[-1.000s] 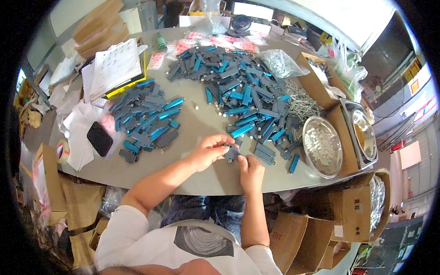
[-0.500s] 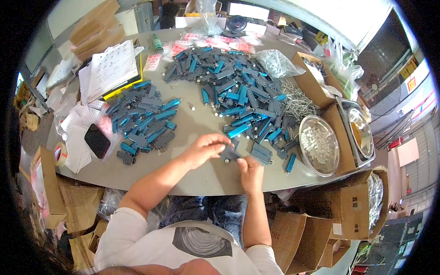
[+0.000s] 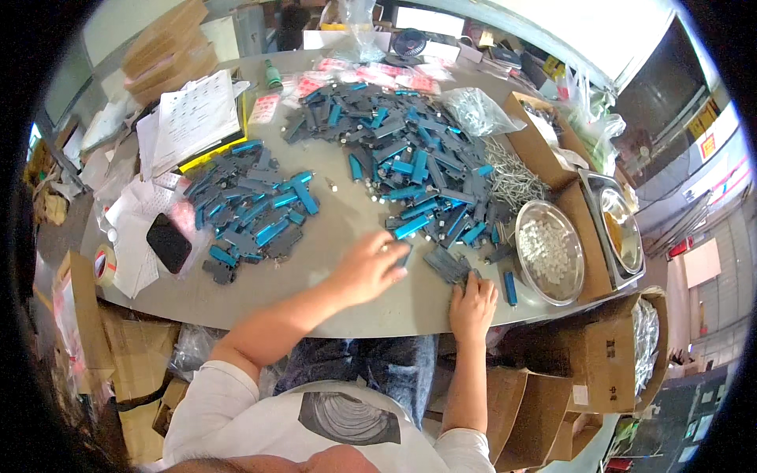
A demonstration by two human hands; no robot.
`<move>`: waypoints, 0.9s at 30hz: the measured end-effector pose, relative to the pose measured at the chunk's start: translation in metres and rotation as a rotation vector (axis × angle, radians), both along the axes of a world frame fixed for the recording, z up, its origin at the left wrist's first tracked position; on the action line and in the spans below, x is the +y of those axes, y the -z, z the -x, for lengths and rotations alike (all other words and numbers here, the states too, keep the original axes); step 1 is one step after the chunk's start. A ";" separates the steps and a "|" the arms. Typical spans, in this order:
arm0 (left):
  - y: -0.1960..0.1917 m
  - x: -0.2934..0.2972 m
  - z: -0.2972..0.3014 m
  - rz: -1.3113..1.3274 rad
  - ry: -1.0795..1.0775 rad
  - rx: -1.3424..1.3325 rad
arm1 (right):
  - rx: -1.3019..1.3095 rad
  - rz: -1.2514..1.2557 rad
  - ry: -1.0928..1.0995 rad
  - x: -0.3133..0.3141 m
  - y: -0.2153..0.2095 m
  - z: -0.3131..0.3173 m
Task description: Manually assembling small blue electronic components (fuses or connectors) by inserting metal pins at a factory workbench.
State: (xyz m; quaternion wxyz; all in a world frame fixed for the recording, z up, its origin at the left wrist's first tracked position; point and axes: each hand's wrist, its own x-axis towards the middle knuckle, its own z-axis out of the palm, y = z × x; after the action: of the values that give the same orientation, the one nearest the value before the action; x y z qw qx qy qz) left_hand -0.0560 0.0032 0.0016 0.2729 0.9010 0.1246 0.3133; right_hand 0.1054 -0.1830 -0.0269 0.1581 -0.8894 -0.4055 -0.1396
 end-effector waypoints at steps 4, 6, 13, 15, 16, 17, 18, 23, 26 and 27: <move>0.022 -0.010 -0.006 -0.115 0.077 0.156 | -0.022 -0.113 -0.044 -0.002 -0.009 0.006; 0.032 -0.005 -0.006 -0.077 0.071 0.150 | 0.182 -0.010 0.012 -0.006 -0.013 0.002; 0.033 0.004 0.002 0.214 0.096 0.033 | 0.687 -0.072 0.030 -0.010 -0.033 -0.017; 0.031 0.005 0.001 0.239 0.106 0.035 | 0.610 -0.020 0.079 -0.012 -0.021 -0.023; 0.030 0.006 0.001 0.263 0.112 0.045 | 0.501 -0.154 0.010 -0.007 -0.028 -0.014; 0.029 0.008 0.000 0.264 0.101 0.044 | 0.392 -0.288 -0.057 -0.002 -0.035 -0.003; 0.029 0.008 -0.002 0.602 0.143 0.035 | 0.210 -0.381 -0.111 0.003 -0.042 0.010; 0.023 0.016 0.002 1.278 0.315 0.144 | 0.622 -0.428 -0.279 0.016 -0.063 0.039; 0.017 0.014 0.001 1.542 0.355 0.102 | 0.735 -0.547 -0.482 0.022 -0.052 0.043; 0.016 0.014 0.002 1.654 0.381 0.069 | 0.887 -0.632 -0.578 0.025 -0.046 0.045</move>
State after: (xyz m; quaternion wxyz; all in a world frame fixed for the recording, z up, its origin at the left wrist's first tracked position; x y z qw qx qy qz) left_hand -0.0581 0.0169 -0.0148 0.8880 0.4260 0.1680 0.0426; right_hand 0.0608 -0.1582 0.0192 0.5990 -0.6271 -0.4648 0.1786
